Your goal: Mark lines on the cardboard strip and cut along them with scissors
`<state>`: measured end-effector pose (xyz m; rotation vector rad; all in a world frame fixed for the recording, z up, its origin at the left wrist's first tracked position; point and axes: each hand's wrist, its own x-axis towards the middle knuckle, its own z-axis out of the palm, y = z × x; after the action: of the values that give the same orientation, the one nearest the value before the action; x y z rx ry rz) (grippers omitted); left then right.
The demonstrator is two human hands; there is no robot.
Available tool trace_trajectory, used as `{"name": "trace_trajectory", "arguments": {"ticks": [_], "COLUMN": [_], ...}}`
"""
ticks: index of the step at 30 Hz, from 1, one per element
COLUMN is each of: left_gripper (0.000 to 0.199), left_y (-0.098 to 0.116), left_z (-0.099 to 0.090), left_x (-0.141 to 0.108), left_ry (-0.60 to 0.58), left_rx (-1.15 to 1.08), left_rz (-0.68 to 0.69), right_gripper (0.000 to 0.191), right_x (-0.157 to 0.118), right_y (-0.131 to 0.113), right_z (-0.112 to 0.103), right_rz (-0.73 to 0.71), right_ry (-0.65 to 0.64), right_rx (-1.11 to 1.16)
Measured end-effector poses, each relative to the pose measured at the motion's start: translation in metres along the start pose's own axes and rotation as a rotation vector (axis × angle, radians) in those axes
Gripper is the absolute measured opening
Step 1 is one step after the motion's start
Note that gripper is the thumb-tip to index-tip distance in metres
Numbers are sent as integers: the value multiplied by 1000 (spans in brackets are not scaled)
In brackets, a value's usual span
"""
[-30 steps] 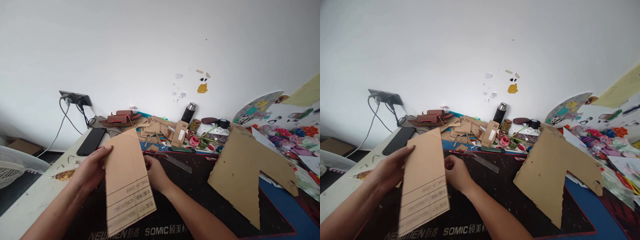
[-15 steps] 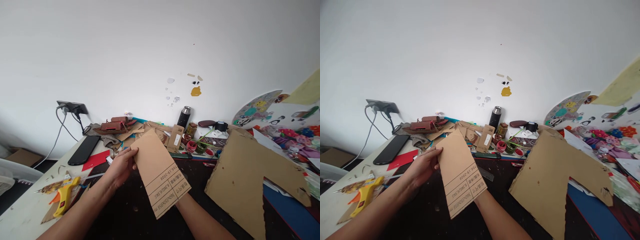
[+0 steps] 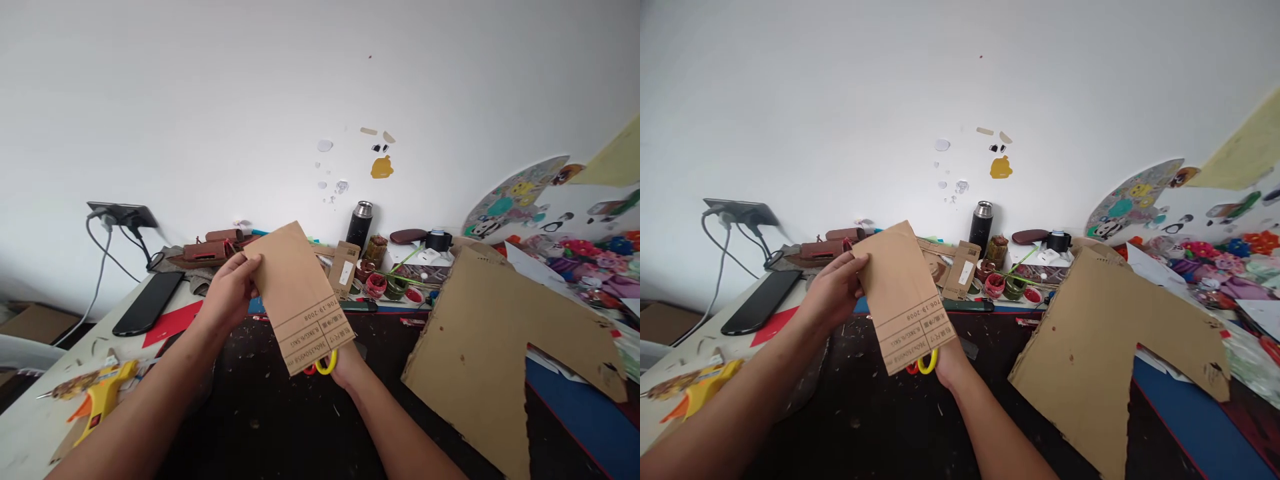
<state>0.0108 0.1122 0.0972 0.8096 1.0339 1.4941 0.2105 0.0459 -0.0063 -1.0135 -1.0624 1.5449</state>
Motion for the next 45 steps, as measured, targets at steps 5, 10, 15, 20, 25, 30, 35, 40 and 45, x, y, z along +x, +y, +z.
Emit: {"name": "trace_trajectory", "arguments": {"ticks": [5,10,15,20,25,30,35,40,45], "left_gripper": [39,40,39,39,44,41,45,47,43], "left_y": [4,-4,-19,-33,-27,-24,-25,-14,-4], "left_z": [-15,-31,-32,-19,-16,-12,-16,-33,-37], "left_x": [23,43,47,38,30,19,31,54,57], "left_ry": [97,189,174,28,-159,-363,-200,50,108], "left_rx": [13,28,58,110,195,297,172,-10,-94], "left_rz": [138,203,243,224,149,42,130,268,320], "right_gripper": [64,75,64,55,59,62,66,69,70], "right_x": [1,-5,-7,-4,1,3,0,-7,-12], "right_y": [-19,-30,-24,-24,-31,-35,-35,-32,-25], "right_z": [0,3,9,8,1,-1,1,4,7], "right_rz": [73,38,67,63,3,-17,8,7,31], "right_ry": [-36,-82,-84,80,284,287,162,-14,-188], "right_rx": [160,187,86,14,62,79,102,85,30]}}
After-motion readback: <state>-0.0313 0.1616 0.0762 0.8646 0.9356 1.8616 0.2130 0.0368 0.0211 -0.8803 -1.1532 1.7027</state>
